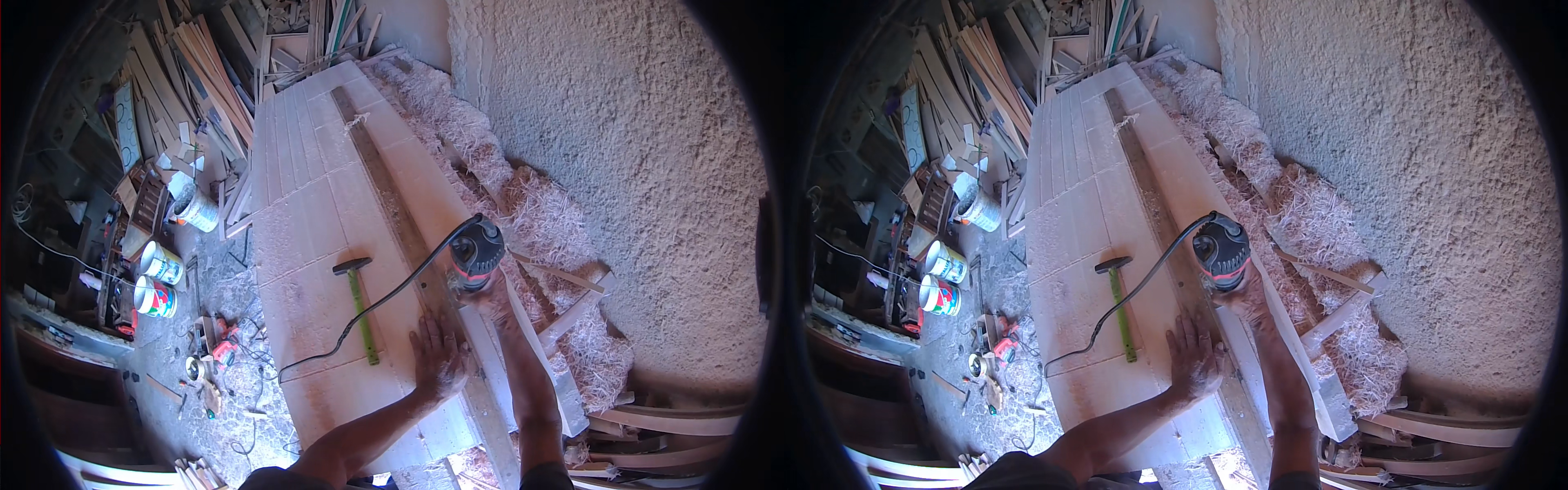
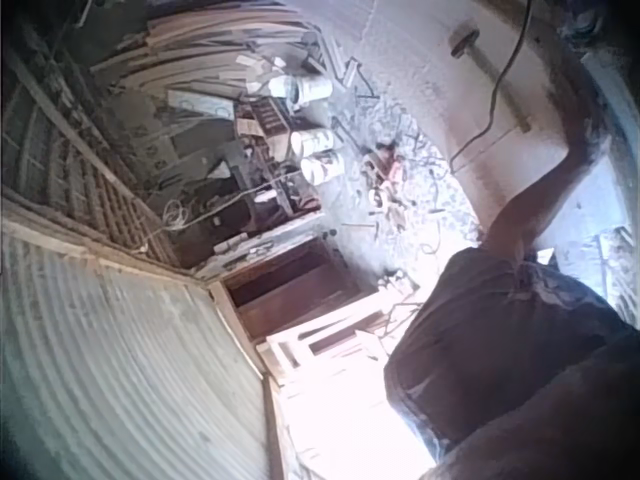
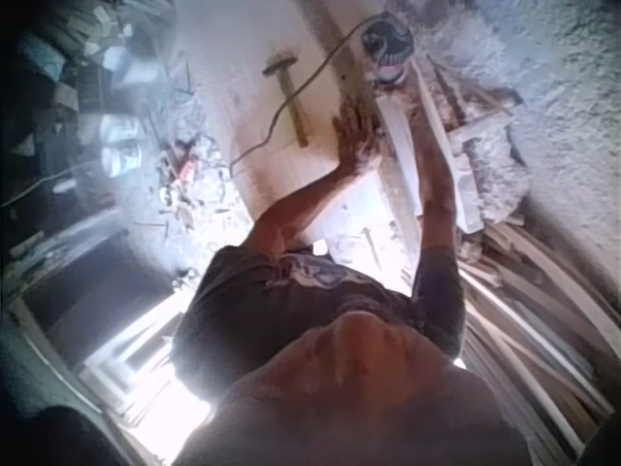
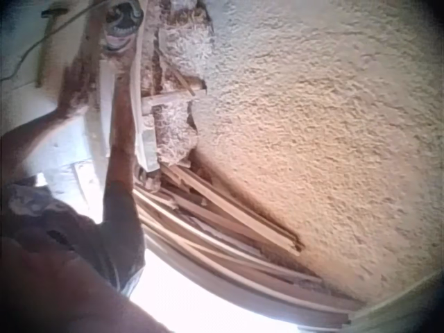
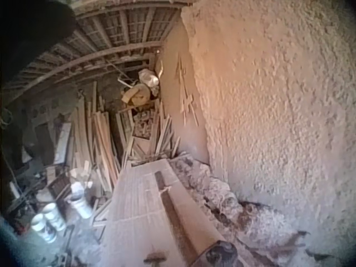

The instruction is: The person uses a handheld router to cut a groove into a large wooden board along a guide, then uses a hammer to nail a wooden strip into place.

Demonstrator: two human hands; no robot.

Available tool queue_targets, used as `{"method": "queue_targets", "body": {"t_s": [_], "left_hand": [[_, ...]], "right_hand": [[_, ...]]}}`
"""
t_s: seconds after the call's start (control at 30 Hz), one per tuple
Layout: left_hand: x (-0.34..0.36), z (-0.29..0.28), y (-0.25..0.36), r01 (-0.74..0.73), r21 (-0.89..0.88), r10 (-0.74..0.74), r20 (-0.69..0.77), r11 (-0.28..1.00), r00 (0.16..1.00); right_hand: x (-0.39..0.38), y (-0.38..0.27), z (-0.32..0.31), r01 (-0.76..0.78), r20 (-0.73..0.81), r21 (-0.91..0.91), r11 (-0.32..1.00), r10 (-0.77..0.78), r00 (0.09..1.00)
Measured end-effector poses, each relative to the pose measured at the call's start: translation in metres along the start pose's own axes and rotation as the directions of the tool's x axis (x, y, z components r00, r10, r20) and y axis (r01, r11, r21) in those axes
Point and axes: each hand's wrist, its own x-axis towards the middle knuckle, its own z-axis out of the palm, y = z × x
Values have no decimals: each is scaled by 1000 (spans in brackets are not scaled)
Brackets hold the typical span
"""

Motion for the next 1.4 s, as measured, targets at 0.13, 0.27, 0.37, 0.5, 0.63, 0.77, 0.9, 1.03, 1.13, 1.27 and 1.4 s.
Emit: {"method": "queue_targets", "body": {"t_s": [0.13, 0.27, 0.37, 0.5, 0.63, 0.77, 0.9, 1.03, 1.13, 1.27, 1.4], "left_hand": [[0, -1, 1, -3, 30, 3, -15, 1000, 1000], [0, -1, 0, 5, -2, -5, 18, 1000, 1000], [1, 0, -1, 4, -19, -3, 33, 1000, 999], [-1, -1, -2, -6, -53, 6, 0, 999, 1000], [1, -2, -3, -8, -62, 9, 18, 998, 1000], [-1, -3, -6, -15, -92, 15, -7, 996, 1000], [17, -14, -35, -5, -424, -19, -54, 906, 998], [125, -26, -112, -66, -280, -6, -248, 958, 969], [229, -27, -161, 139, -154, -163, -157, 978, 974], [276, -9, -200, 161, -68, -159, 34, 985, 987], [271, 9, -213, 9, 95, -5, -32, 995, 999]], "right_hand": [[17, 2, 4, 63, 12, -59, 996, -62, 998], [31, -3, 8, 78, 35, -60, 995, -76, 996], [38, -7, 11, 122, 9, 2, 992, -122, 992], [51, -4, 15, 104, -18, -116, 988, -107, 994], [69, 4, 22, 81, -6, 31, 996, -81, 997], [74, 3, 21, 140, -33, -201, 969, -149, 988], [76, -3, 24, -26, 21, 64, 998, 24, 999], [76, -13, 25, 130, -12, -72, 989, -132, 991], [77, -20, 25, 119, -5, -64, 991, -119, 993], [83, -23, 28, 112, 4, 2, 994, -112, 994], [94, -17, 32, -75, 24, 57, 996, 73, 997]]}}
